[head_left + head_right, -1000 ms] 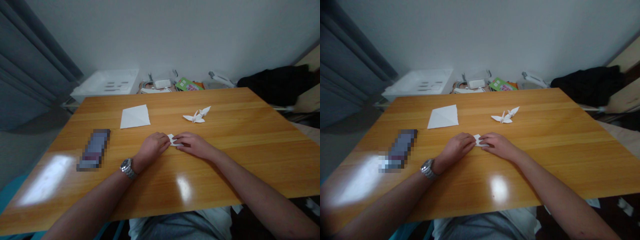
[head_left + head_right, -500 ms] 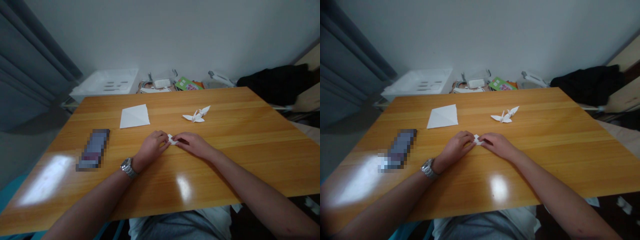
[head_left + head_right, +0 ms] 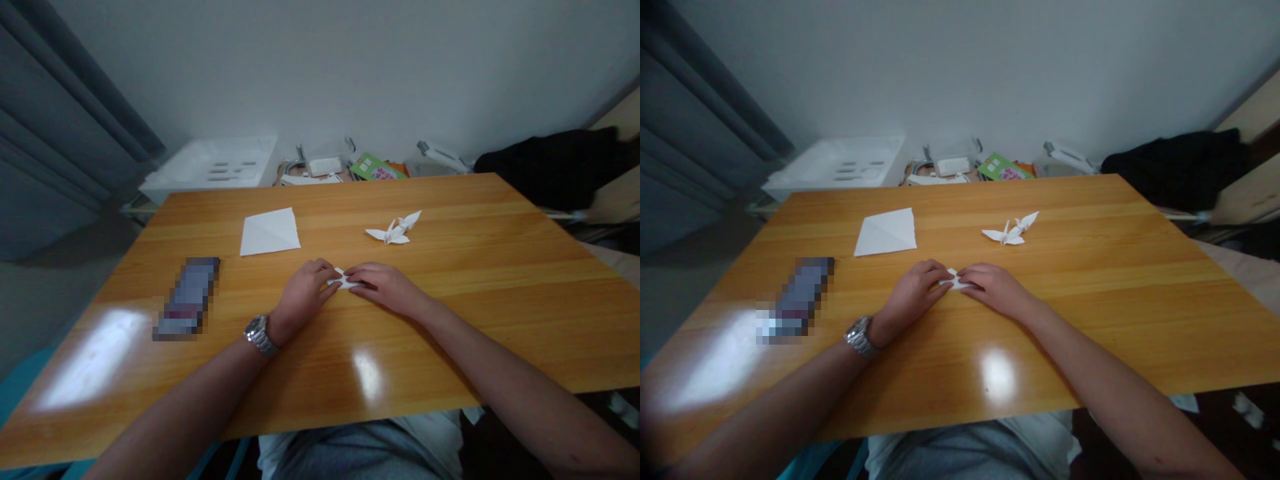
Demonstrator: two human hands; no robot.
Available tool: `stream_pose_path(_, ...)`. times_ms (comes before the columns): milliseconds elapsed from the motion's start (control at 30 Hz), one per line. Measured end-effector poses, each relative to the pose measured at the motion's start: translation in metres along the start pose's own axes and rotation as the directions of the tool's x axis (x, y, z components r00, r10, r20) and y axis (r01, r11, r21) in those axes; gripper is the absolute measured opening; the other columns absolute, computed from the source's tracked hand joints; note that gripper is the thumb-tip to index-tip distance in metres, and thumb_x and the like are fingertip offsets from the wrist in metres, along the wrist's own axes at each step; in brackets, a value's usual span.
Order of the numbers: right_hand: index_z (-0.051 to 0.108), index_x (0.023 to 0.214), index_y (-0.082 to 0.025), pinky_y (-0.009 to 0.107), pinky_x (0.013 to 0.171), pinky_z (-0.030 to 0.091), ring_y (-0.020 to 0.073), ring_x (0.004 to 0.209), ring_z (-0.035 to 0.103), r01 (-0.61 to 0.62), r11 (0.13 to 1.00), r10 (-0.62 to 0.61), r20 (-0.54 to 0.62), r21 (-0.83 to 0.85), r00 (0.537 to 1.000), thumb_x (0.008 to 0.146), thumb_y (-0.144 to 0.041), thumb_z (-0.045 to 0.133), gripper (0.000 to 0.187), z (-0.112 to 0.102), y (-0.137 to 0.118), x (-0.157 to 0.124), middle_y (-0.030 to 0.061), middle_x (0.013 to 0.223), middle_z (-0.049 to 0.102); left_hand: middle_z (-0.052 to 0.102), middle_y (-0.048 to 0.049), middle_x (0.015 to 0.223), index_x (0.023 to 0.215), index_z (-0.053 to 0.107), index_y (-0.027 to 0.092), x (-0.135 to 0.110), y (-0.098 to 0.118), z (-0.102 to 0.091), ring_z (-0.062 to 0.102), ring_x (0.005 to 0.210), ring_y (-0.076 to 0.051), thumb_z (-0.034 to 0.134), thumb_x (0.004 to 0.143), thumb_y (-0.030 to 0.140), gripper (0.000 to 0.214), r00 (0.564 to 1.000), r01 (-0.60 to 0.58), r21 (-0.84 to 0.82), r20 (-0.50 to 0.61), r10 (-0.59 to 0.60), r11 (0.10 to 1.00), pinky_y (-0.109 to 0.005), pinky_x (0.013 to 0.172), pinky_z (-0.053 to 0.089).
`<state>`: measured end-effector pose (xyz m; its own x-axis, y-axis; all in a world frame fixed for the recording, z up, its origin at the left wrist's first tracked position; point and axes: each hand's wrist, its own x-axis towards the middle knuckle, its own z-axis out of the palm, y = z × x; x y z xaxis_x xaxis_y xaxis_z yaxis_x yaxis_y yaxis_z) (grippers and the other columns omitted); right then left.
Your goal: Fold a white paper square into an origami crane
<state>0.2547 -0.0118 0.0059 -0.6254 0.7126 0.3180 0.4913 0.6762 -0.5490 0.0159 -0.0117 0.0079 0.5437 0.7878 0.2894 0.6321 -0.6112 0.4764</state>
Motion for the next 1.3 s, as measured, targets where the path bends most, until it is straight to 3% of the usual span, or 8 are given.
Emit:
stream_pose_path(200,0.076,0.105,-0.021,0.038,0.093,0.057,0.0222,0.105,0.07,0.053,0.994,-0.055,-0.017,-0.096,0.998,0.099,-0.02,0.06,0.018,0.0,0.008,-0.001,0.0089,0.116,0.075,0.069,-0.0091,0.118,0.11,0.075,0.019,-0.001,-0.001,-0.001,0.065,0.107,-0.023,0.059,0.101,0.033,0.024,0.998,-0.061,0.085,-0.001,0.061,0.995,-0.041,0.097,0.054)
stream_pose_path(367,0.078,0.11,-0.02,0.042,0.092,0.057,0.0258,0.11,0.067,0.017,0.968,-0.034,-0.068,-0.249,0.997,0.1,-0.021,0.059,0.021,-0.004,0.016,-0.004,0.0126,0.121,0.072,0.067,-0.0107,0.133,0.122,0.071,0.018,-0.004,0.003,-0.003,0.064,0.118,-0.026,0.054,0.103,0.032,0.029,0.98,-0.19,0.113,0.08,0.182,0.975,-0.044,0.105,0.052)
stream_pose_path(667,0.077,0.114,-0.024,0.042,0.091,0.055,0.025,0.108,0.065,0.028,0.94,-0.045,-0.042,-0.34,0.998,0.1,-0.024,0.059,0.023,-0.011,0.015,-0.005,0.0112,0.116,0.071,0.066,-0.012,0.135,0.133,0.063,0.015,-0.006,0.009,-0.006,0.062,0.121,-0.027,0.055,0.102,0.041,0.041,0.948,-0.292,0.145,0.171,0.267,0.945,-0.047,0.109,0.048)
stream_pose_path(900,0.075,0.117,-0.02,0.039,0.088,0.057,0.0243,0.104,0.067,0.036,0.943,-0.045,-0.02,-0.33,0.999,0.101,-0.022,0.056,0.025,-0.01,0.014,-0.006,0.0115,0.114,0.072,0.063,-0.0128,0.139,0.136,0.06,0.016,-0.01,0.014,-0.002,0.062,0.122,-0.028,0.057,0.101,0.041,0.043,0.96,-0.245,0.19,0.185,0.21,0.951,-0.045,0.107,0.051)
stream_pose_path(1100,0.071,0.125,-0.021,0.044,0.103,0.055,0.0255,0.12,0.067,0.036,0.95,-0.022,0.051,-0.309,0.998,0.101,-0.022,0.055,0.029,-0.022,0.007,-0.006,0.0112,0.131,0.07,0.064,-0.0142,0.137,0.133,0.06,0.014,-0.011,0.019,0.002,0.064,0.12,-0.028,0.057,0.101,0.036,0.04,0.97,-0.217,0.209,0.157,0.186,0.954,-0.045,0.105,0.053)
stream_pose_path(1300,0.07,0.129,-0.019,0.047,0.106,0.054,0.0267,0.126,0.064,0.027,0.943,0.0,0.08,-0.333,0.997,0.102,-0.023,0.052,0.032,-0.024,0.011,-0.012,0.013,0.138,0.067,0.064,-0.0168,0.137,0.133,0.059,0.01,-0.012,0.022,0.003,0.065,0.122,-0.026,0.048,0.105,0.031,0.038,0.969,-0.223,0.236,0.162,0.188,0.946,-0.042,0.106,0.054)
